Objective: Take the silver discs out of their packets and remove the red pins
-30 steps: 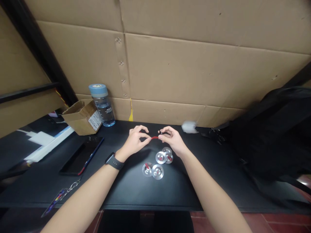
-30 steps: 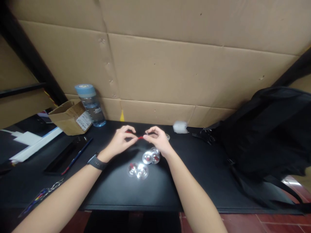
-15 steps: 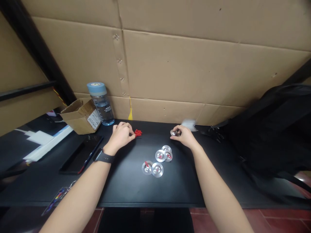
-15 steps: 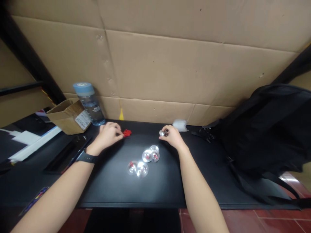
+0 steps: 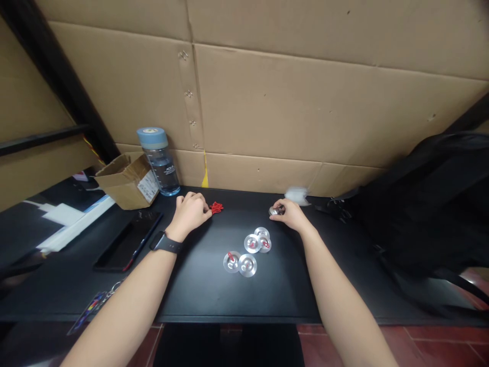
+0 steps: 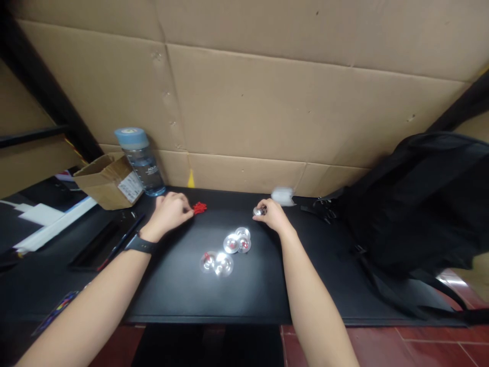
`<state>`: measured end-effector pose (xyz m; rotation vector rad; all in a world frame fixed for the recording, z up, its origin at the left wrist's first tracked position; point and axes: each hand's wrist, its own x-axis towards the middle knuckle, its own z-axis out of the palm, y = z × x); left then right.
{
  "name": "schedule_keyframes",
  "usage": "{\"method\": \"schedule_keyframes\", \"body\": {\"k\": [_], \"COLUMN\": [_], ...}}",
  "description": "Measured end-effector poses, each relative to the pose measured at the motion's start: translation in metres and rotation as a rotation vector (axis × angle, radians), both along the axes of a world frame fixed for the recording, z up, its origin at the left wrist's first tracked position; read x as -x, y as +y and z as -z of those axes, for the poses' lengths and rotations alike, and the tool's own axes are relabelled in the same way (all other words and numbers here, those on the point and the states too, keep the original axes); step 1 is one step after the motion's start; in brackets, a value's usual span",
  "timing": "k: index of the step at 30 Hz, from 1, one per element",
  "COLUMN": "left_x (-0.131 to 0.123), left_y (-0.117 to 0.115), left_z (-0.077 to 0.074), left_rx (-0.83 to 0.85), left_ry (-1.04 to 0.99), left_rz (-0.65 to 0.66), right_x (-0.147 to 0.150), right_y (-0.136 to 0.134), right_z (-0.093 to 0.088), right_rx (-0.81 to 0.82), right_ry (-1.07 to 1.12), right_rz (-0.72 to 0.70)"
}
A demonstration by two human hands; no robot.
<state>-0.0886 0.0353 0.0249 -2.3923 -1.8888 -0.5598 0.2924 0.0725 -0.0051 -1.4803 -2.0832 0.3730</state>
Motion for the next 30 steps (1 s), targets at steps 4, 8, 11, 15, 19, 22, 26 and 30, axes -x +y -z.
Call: {"method": "schedule_keyframes", "body": {"k": [4, 8, 11, 15, 19, 22, 26, 30], "left_x": [-0.001, -0.001, -0.001, -0.008, -0.02, -0.029, -0.041, -0.057], "left_y": [0.0, -0.001, -0.003, -0.008, -0.013, -0.018, -0.025, -0.035], "left_z": [0.0, -0.001, -0.004, -0.007, -0.01, -0.011, -0.012, -0.011], "left_rx": [0.007, -0.009, -0.044, -0.1, -0.099, -0.084, -0.099, -0.13], "left_ry": [-0.009, -0.004, -0.01, -0.04, -0.105, -0.164, -0.224, -0.308], "left_rz": [0.009, -0.008, -0.014, 0.03, 0.133, 0.212, 0.329, 0.41], "right_x": [-0.001, 0.006, 0.023, 0.056, 0.074, 0.077, 0.082, 0.095], "right_y": [0.0, -0.01, -0.029, -0.052, -0.059, -0.059, -0.057, -0.057], "right_z": [0.001, -0.014, -0.034, -0.046, -0.04, -0.037, -0.037, -0.03], "right_rx": [0.01, -0.028, -0.006, 0.131, 0.21, 0.205, 0.096, 0.143], "right_ry": [-0.008, -0.075, -0.117, -0.25, -0.3, -0.248, -0.058, 0.341], "right_rz": [-0.012, -0.069, -0.229, -0.41, -0.476, -0.491, -0.459, -0.363]}}
